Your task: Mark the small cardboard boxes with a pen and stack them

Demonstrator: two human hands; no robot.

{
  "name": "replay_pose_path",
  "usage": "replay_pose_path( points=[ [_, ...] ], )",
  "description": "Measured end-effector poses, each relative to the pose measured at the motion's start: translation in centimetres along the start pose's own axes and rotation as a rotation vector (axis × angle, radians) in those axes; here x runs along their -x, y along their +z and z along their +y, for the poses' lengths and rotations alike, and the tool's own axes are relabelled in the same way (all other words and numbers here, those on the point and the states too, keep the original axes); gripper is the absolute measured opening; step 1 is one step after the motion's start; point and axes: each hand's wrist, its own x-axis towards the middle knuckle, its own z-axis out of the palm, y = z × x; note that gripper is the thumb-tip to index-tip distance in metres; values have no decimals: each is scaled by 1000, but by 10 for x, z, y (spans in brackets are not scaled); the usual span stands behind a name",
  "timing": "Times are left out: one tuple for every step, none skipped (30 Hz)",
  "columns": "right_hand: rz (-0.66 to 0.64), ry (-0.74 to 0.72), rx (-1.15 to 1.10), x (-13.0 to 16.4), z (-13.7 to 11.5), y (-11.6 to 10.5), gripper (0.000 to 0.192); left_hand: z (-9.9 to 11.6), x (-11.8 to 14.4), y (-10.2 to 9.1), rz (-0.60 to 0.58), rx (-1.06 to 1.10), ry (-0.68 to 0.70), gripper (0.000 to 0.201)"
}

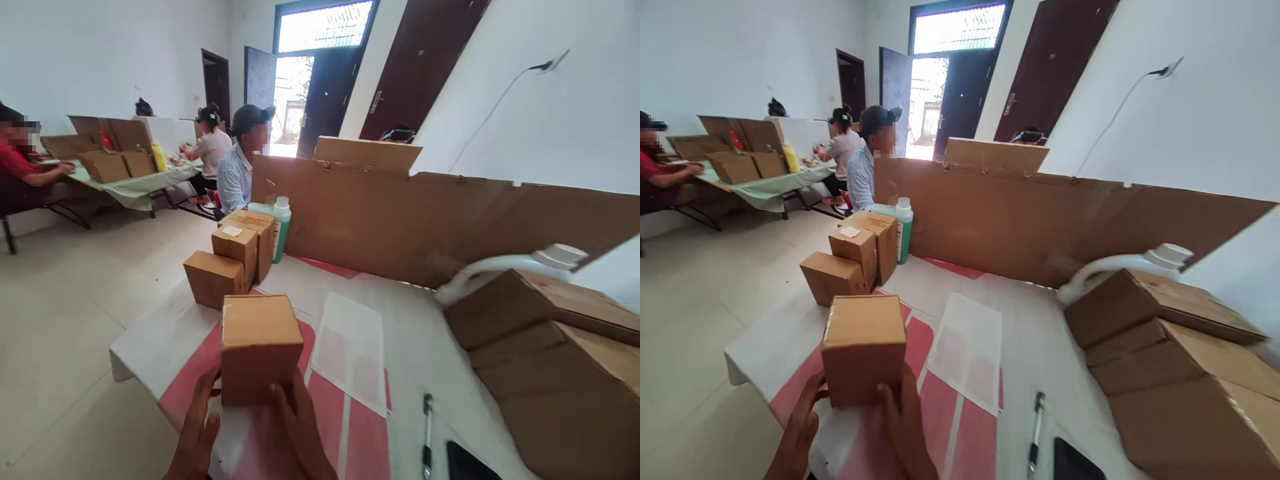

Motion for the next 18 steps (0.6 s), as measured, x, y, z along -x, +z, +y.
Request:
replay_pose_path(
  points=[
    [30, 36, 21, 13, -11, -23, 57, 7, 13, 6, -51, -24, 59, 71],
    [61, 67, 65, 25, -23, -44, 56, 15, 21, 11, -100, -40, 131, 72],
    [91, 90, 114, 34, -35, -63, 56, 24, 24, 17, -154, -50, 206, 73],
    [116, 104, 150, 40, -46, -80, 58, 32, 23, 24, -209, -53, 275, 74],
    [127, 115, 162, 44, -55, -93, 59, 39, 19, 31, -266, -54, 339, 76],
    [136, 125, 153, 46, -59, -103, 61, 45, 13, 39, -328, -56, 390, 78],
    [138, 139, 123, 45, -60, -112, 63, 50, 6, 48, -384, -58, 419, 78],
    [141, 156, 74, 44, -56, -118, 65, 53, -1, 56, -430, -62, 421, 77],
    [155, 178, 5, 42, -50, -124, 69, 54, -9, 64, -458, -68, 402, 74],
    [179, 205, -76, 40, -41, -128, 74, 54, -16, 70, -471, -76, 372, 71],
    [210, 231, -161, 39, -30, -131, 79, 53, -23, 75, -467, -85, 341, 68],
    [245, 249, -242, 39, -20, -133, 84, 51, -29, 79, -455, -97, 318, 68],
    [269, 256, -308, 40, -10, -134, 87, 48, -35, 81, -442, -116, 307, 68],
    [270, 250, -358, 43, -2, -134, 88, 46, -39, 82, -433, -138, 300, 70],
    [244, 231, -390, 46, 5, -132, 88, 42, -42, 83, -426, -155, 294, 71],
    [197, 198, -402, 50, 11, -128, 86, 39, -44, 84, -432, -163, 283, 72],
    [147, 158, -390, 53, 15, -122, 85, 37, -45, 84, -447, -159, 269, 72],
    [114, 119, -356, 56, 18, -116, 86, 35, -44, 85, -469, -147, 256, 72]
  ],
)
